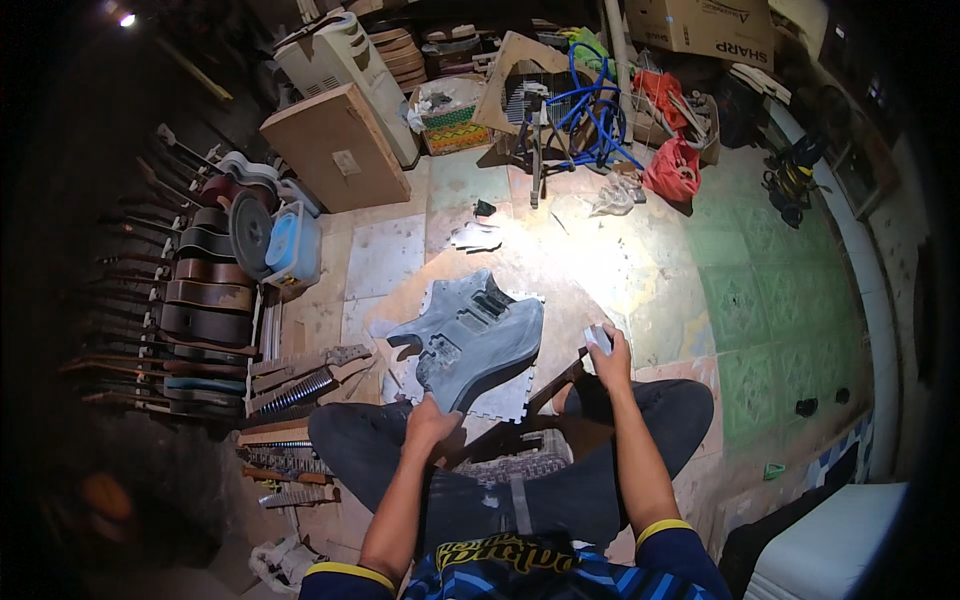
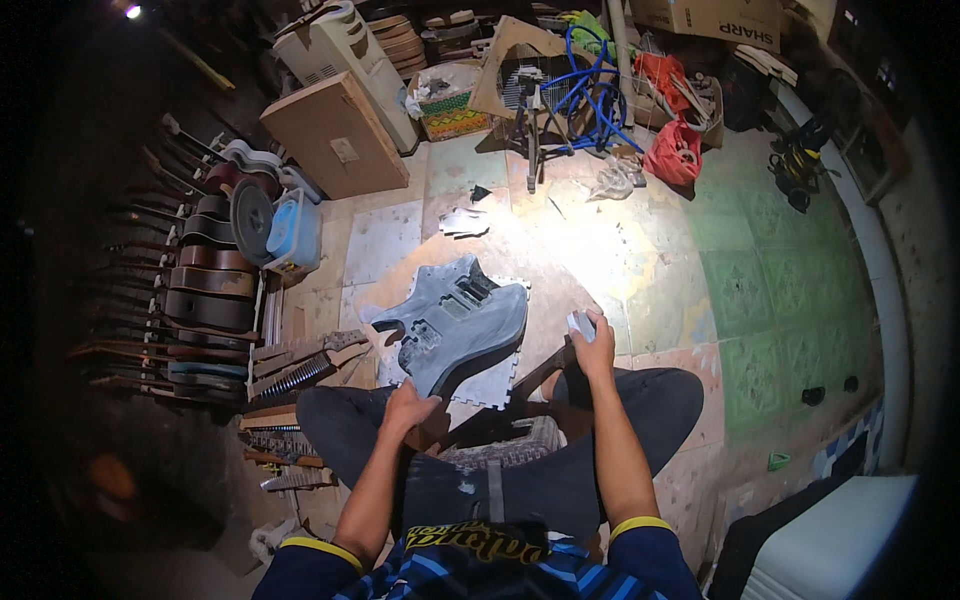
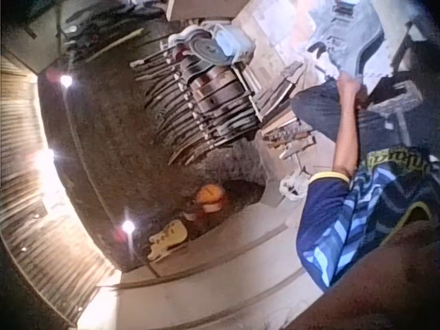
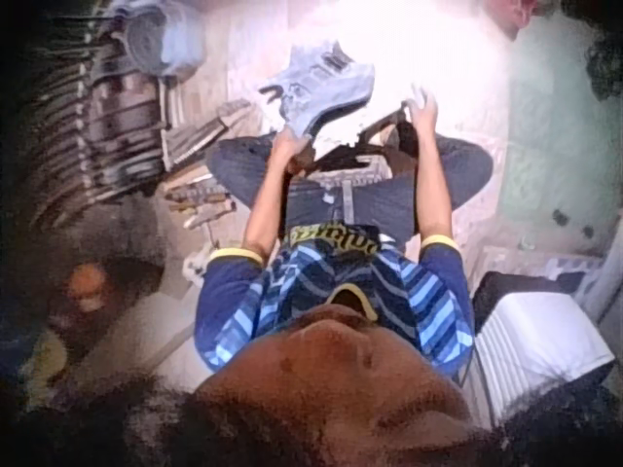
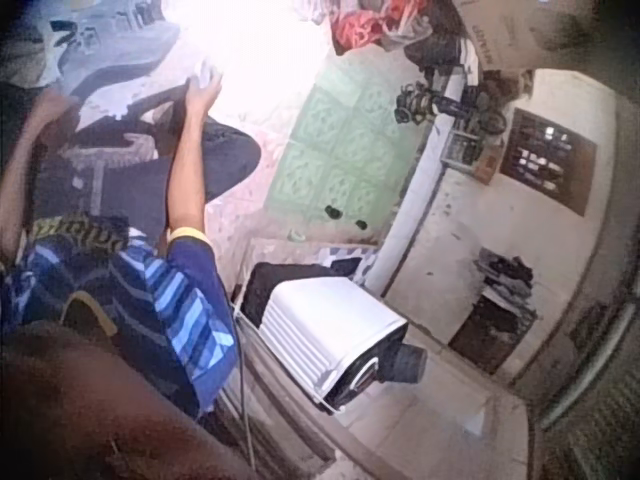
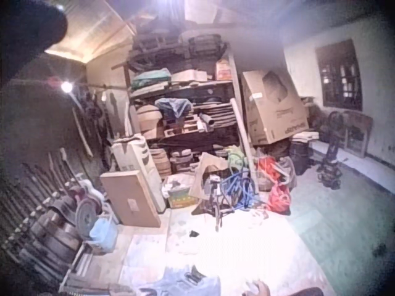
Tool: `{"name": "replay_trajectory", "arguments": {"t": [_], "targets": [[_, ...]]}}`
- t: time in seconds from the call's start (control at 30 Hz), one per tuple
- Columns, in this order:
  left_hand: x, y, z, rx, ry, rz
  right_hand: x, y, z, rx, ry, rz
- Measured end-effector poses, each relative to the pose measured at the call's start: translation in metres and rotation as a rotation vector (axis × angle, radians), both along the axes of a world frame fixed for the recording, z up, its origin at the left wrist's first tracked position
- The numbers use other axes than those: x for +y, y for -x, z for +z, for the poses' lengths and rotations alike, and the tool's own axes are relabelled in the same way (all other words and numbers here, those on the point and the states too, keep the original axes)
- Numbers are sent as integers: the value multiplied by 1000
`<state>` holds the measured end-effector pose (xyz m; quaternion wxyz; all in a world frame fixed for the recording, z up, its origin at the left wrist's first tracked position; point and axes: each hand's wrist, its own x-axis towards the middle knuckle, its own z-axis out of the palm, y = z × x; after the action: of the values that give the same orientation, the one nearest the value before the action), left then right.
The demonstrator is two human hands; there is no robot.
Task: The person sands the surface of a guitar body using a piece of sandpaper, moving their hand back and forth over the instrument.
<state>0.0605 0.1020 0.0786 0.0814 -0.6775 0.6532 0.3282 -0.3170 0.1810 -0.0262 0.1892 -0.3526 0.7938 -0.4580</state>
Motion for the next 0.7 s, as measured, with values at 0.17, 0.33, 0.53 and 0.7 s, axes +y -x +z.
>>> {"name": "replay_trajectory", "arguments": {"t": [0.17,0.33,0.53,0.7], "targets": [[-16,5,89,48,-44,-158,3,5,-7,6,-11,25],[-25,-7,116,32,93,-310,5,8,-14,44,1,24],[-27,-23,105,163,196,-349,10,10,-17,38,-10,1],[-28,-20,115,143,170,-314,10,11,-16,41,-22,-5]]}}
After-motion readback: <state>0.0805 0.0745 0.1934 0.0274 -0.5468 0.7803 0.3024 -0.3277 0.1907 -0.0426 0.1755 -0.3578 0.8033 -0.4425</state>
